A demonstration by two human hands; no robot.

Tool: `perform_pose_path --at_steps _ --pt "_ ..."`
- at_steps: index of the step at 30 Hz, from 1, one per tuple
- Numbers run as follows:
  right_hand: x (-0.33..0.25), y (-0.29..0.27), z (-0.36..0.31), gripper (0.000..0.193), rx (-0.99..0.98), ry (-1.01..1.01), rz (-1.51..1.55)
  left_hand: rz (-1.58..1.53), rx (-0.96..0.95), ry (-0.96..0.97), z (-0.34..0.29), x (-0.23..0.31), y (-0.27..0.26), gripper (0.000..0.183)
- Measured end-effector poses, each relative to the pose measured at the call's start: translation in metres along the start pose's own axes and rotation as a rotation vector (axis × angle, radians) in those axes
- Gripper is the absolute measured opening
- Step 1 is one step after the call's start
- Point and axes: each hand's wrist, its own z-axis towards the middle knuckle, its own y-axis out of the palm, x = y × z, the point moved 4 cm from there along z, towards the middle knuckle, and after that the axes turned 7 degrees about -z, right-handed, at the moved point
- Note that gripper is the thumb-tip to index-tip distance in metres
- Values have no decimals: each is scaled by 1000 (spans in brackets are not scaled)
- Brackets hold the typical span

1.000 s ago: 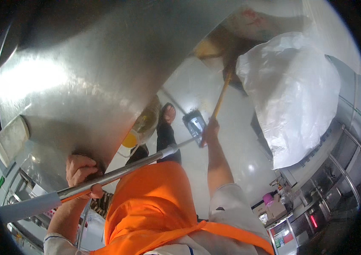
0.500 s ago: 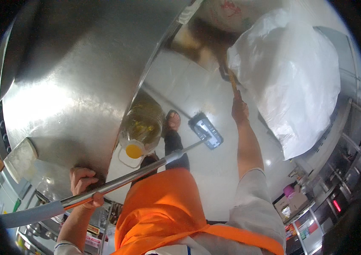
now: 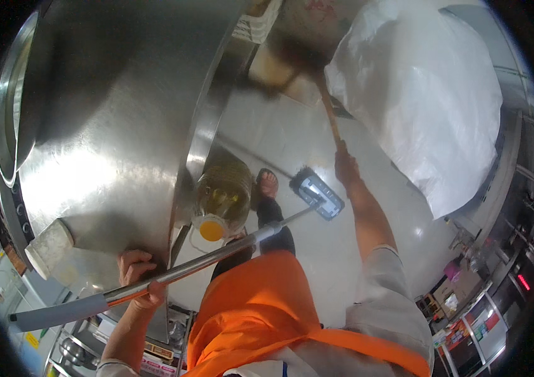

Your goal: The person mops the kitchen floor with a flat mop, then switches to a broom to sweep debris near a stainless steel counter and a large white sack. The person returns to mopping the floor after sweeping.

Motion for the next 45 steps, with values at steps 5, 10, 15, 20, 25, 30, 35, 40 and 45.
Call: perform_pose_path --at_steps 5,10,15,20,25,30,35,40,45 --pt "-4 -8 -134 56 -424 414 342 17 15 19 4 2 1 40" --pt "-23 -64 -126 54 -308 387 145 4 53 44 4 2 3 36" --pt "-64 -40 24 49 -134 106 96 8 66 23 -3 -4 3 40" --pt "-98 -1 -67 54 -318 127 21 23 63 25 -2 -2 3 44" --pt "-74 -46 -153 57 -459 79 -92 1 69 25 2 1 4 44" --pt "-66 -52 -132 71 -438 367 196 14 49 3 -3 -2 3 45" --pt "-77 -28 -68 42 -374 203 69 -14 49 -26 -8 -5 1 48" --pt "-91 4 -9 63 -121 -87 2 57 31 -69 -15 -7 -5 52" --pt "-109 62 68 70 -42 -160 -56 142 39 -60 -23 -9 -12 55"
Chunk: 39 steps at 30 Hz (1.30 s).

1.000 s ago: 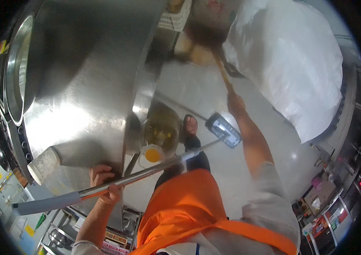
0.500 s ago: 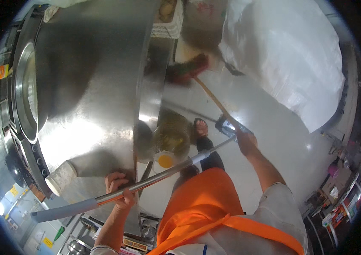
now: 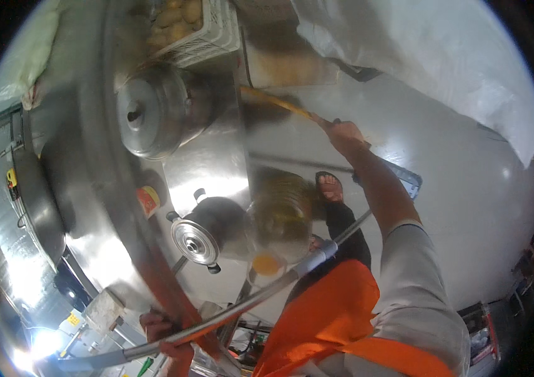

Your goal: The person mops the kitchen floor with a flat mop, then switches to a broom to sweep debris near a stainless steel counter and a large white sack. The person returns to mopping the floor after sweeping.

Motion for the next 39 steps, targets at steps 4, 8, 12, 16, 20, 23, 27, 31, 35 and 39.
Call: perform_pose_path --at_steps 4,8,12,16,20,23,27,31,35,39 --pt "-17 34 65 73 58 -6 -67 87 -13 -36 3 -6 -1 55" --pt "-38 54 124 74 58 106 38 144 -36 -62 10 -10 2 55" --pt "-66 78 112 72 -59 119 282 153 -57 -75 13 -10 6 55" --pt "-95 93 23 59 -15 89 525 138 -57 -76 18 -7 1 55" --pt "-87 91 -20 68 -105 75 586 120 -55 -74 20 -6 -1 55" --pt "-64 74 24 68 -115 41 308 136 -64 -73 21 -7 2 55" --pt "-49 47 110 66 100 46 201 166 -86 -90 20 -8 8 54" --pt "-71 59 82 60 23 59 456 158 -92 -93 20 -9 9 54" --pt "-60 79 -21 57 -232 103 529 119 -73 -89 15 -5 6 54" --pt "-20 67 -108 53 -290 73 354 68 -70 -63 9 2 4 54"
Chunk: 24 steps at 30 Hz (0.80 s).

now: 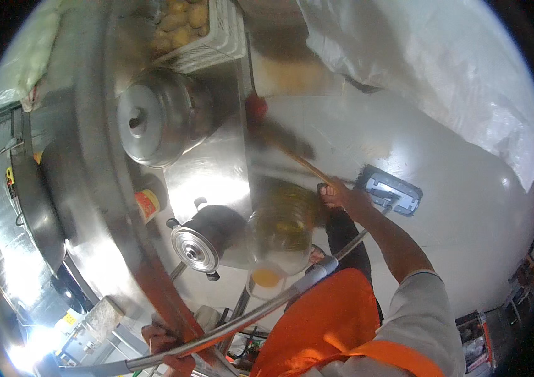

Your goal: The person mops the kitchen floor with a flat mop, then switches to a broom to sweep debris near a stainless steel counter and a large white sack. The person returns to mopping the floor after sweeping.

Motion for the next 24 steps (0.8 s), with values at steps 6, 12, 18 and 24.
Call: perform_pose_path --at_steps 6,12,18,24 --pt "43 -29 -124 55 -48 77 -286 -79 -11 29 0 2 1 53" --pt "56 -87 -177 41 51 241 -158 -159 26 65 4 3 4 50" --pt "40 -150 -21 42 347 196 -262 -170 42 91 5 3 6 47" --pt "35 -58 -71 62 50 314 92 -210 44 134 8 3 7 48"
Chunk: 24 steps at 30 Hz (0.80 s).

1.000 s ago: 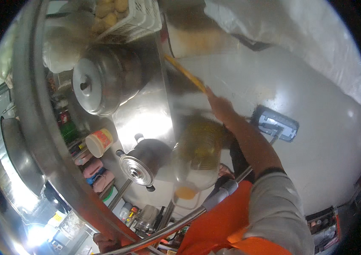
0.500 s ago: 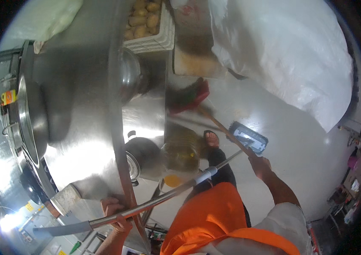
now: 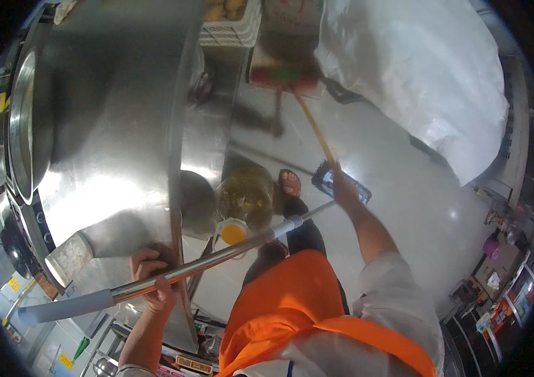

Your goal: The person mops the kitchen floor with a flat mop, then switches to a broom to sweep debris near a stainless steel counter and a large white sack. The person returns to mopping the floor after sweeping.

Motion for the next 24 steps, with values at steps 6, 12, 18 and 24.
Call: perform_pose_path --at_steps 6,12,18,24 --pt "37 -6 -146 57 -71 28 -106 -35 24 52 8 4 3 28" --pt "-12 -25 -106 62 24 -181 -536 -49 12 34 7 2 3 36" --pt "9 -36 -31 46 115 -331 -538 -66 16 1 3 -1 2 43" --pt "114 9 -142 58 -155 298 -245 -58 20 72 10 5 4 35"
